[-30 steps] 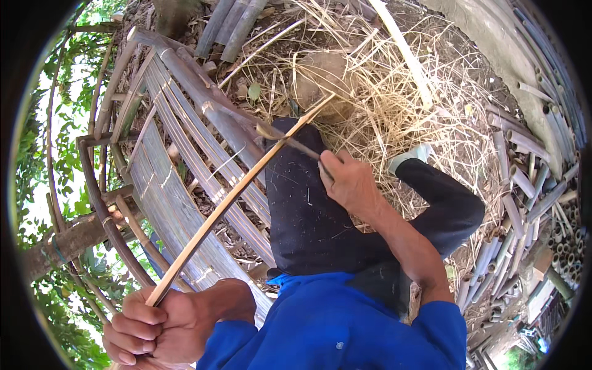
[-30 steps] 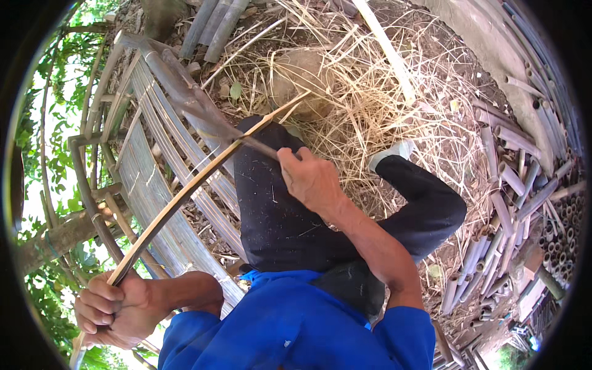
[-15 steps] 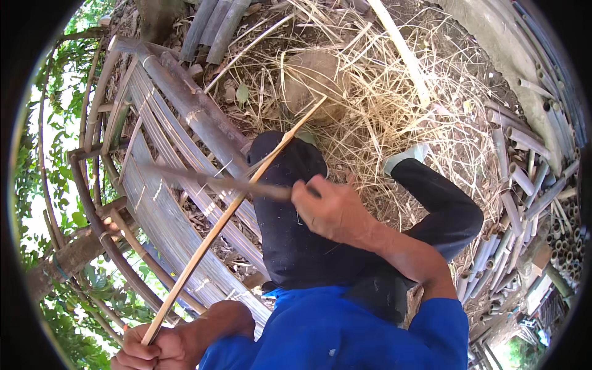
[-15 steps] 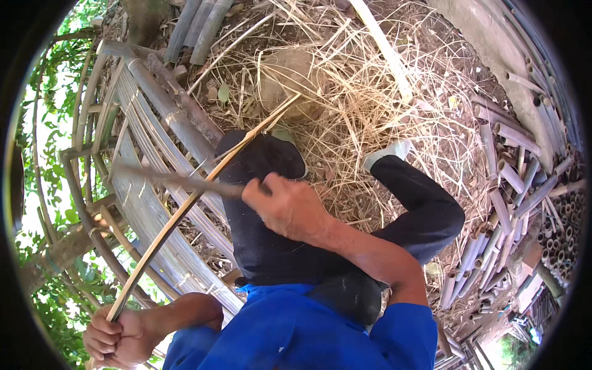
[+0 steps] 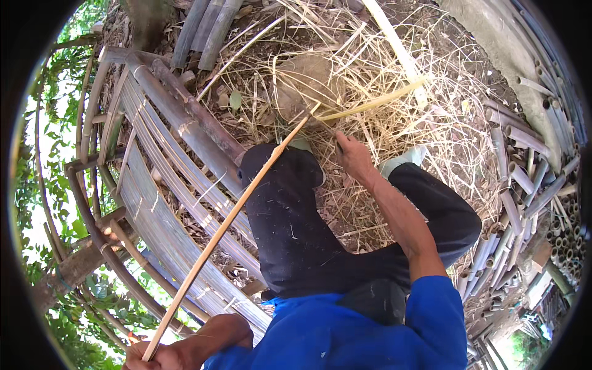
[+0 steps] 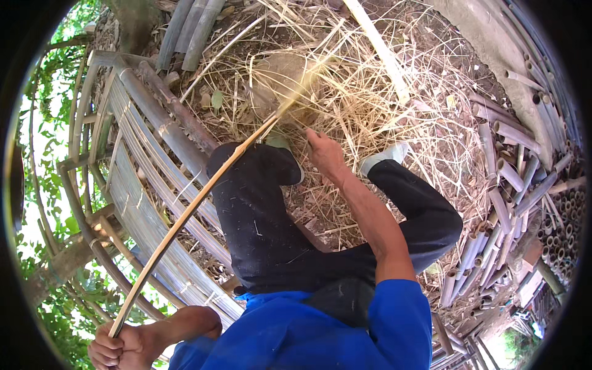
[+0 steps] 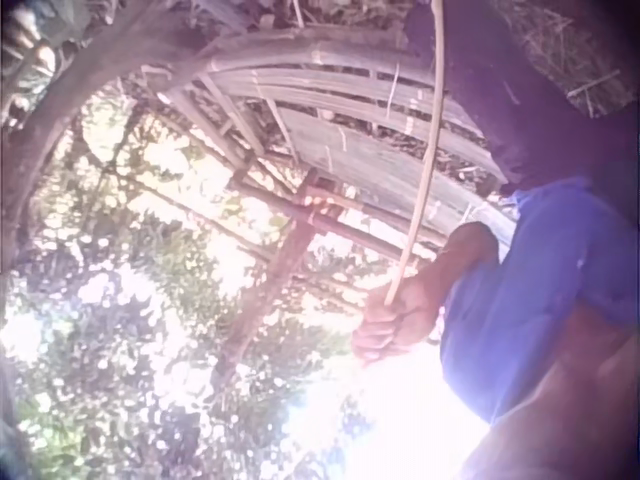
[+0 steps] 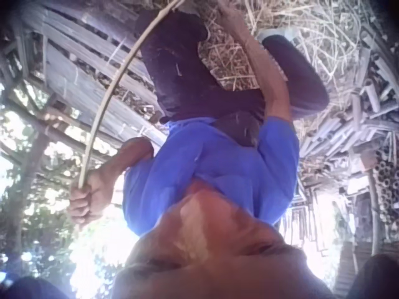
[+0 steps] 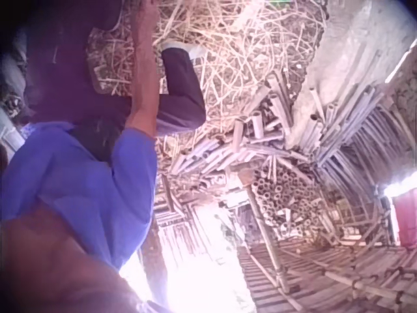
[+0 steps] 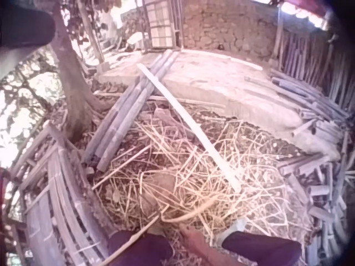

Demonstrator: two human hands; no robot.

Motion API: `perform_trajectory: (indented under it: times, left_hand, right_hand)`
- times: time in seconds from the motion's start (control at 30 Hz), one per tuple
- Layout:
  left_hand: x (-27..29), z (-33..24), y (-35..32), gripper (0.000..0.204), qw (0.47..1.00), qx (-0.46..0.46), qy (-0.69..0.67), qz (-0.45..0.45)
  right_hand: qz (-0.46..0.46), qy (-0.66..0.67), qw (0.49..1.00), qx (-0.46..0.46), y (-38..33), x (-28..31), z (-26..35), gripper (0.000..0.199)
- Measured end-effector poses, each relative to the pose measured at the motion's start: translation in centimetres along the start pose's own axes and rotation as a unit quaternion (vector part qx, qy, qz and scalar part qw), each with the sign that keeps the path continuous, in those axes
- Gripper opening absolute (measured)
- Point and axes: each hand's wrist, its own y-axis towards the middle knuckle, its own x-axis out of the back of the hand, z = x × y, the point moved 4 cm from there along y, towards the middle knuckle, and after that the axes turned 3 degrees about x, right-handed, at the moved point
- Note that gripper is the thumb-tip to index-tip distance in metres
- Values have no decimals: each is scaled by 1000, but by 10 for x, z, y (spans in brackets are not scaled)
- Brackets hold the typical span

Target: The person shaves a long strip of bamboo using a machete, smoothing the surface and thinning the strip by removing fine wood shavings.

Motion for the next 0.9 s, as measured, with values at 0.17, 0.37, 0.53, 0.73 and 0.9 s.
perform_trajectory:
  times: [0.17, 0.37, 0.53, 0.73, 0.9]
  left_hand:
    - [8, -6, 8, 31, 999, 12, -24, -23]
    - [-10, -10, 2, 21, 992, 86, -82, -53]
    - [-16, -1, -9, 34, 994, -11, -85, -66]
    - [-19, -7, -36, 59, 998, 1, -56, -15]
    - [-21, -13, -40, 57, 998, -12, -19, -56]
  right_hand:
    - [19, -41, 994, -103, -1, -9, -59, 24]
    - [47, 15, 990, -133, -21, 18, 36, 23]
    - [62, 125, 988, -72, -62, 102, 169, 23]
    - [-50, 148, 976, 151, -87, 153, 281, 27]
    - [-43, 142, 970, 194, -99, 159, 311, 29]
